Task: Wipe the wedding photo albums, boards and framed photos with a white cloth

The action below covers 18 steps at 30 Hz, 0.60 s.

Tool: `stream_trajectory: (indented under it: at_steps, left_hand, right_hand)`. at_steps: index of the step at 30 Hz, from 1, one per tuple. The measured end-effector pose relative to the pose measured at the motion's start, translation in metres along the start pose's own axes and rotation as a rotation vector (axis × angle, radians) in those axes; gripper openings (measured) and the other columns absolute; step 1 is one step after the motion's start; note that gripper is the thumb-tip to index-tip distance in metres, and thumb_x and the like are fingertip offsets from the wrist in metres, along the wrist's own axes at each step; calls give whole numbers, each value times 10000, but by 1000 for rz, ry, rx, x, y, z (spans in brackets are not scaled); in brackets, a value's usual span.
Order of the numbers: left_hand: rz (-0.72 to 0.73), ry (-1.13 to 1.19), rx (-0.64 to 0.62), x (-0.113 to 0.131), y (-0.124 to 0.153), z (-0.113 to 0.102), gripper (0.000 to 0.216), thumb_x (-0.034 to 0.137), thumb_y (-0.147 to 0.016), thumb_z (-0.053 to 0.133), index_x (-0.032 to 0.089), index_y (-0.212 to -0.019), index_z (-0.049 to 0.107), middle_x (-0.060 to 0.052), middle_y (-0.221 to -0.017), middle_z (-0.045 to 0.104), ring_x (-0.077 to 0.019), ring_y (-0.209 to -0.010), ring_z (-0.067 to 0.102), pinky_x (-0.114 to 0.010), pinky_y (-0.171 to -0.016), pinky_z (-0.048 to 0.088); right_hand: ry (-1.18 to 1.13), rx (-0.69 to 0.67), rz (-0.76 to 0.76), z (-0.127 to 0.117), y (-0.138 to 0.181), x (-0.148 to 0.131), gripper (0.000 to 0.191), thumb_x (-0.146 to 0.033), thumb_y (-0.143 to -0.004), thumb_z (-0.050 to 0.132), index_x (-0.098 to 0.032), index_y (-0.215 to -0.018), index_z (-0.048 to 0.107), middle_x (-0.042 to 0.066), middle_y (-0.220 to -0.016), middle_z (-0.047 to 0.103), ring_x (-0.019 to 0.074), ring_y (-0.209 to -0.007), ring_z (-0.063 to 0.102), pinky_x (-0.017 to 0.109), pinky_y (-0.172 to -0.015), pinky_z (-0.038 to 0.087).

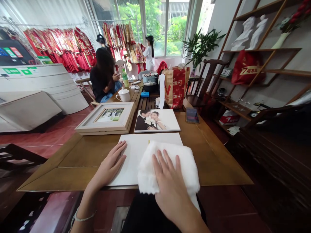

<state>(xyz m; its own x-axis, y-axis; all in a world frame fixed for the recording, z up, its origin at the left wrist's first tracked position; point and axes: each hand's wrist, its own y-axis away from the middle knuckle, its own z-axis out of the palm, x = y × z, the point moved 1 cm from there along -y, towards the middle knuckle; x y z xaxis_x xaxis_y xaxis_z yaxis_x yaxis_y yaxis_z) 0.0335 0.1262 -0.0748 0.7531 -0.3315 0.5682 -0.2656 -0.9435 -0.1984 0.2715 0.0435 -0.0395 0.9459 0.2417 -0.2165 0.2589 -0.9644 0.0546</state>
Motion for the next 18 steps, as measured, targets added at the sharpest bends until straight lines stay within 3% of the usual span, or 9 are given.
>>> stream_trajectory:
  at_steps: [3, 6, 13, 18]
  left_hand:
    - [-12, -6, -1, 1, 0, 0, 472, 347, -960, 384, 211, -1407, 452, -61, -1541, 380, -241, -1446, 299, -435, -1177, 280]
    - [-19, -7, -7, 1, 0, 0, 477, 348, -962, 376, 206, -1413, 444, -60, -1546, 371, -234, -1448, 293, -431, -1181, 269]
    - [-12, 6, -11, 1, -1, 0, 476, 340, -955, 391, 210, -1408, 452, -62, -1541, 380, -238, -1447, 295, -431, -1177, 282]
    - [-23, 4, -19, 0, 0, 0, 491, 350, -956, 380, 187, -1414, 443, -74, -1543, 374, -236, -1451, 286, -427, -1184, 266]
  right_hand:
    - [-11, -55, -54, 1, 20, 5, 1012, 3, -569, 393, -200, -1533, 161, 12, -1604, 75, 231, -1468, -19, 603, -1169, 50]
    - [-35, -97, -76, -4, 14, 16, 1049, -6, -530, 393, -218, -1531, 162, -16, -1603, 78, 201, -1470, -12, 567, -1182, 36]
    - [-81, -93, 2, -22, -64, 38, 867, -57, -657, 416, -128, -1506, 254, 70, -1596, 160, 246, -1473, 80, 583, -1169, 59]
    - [-73, -60, -42, -26, -96, 15, 782, -88, -724, 452, -116, -1490, 298, 121, -1584, 217, 310, -1462, 131, 634, -1138, 105]
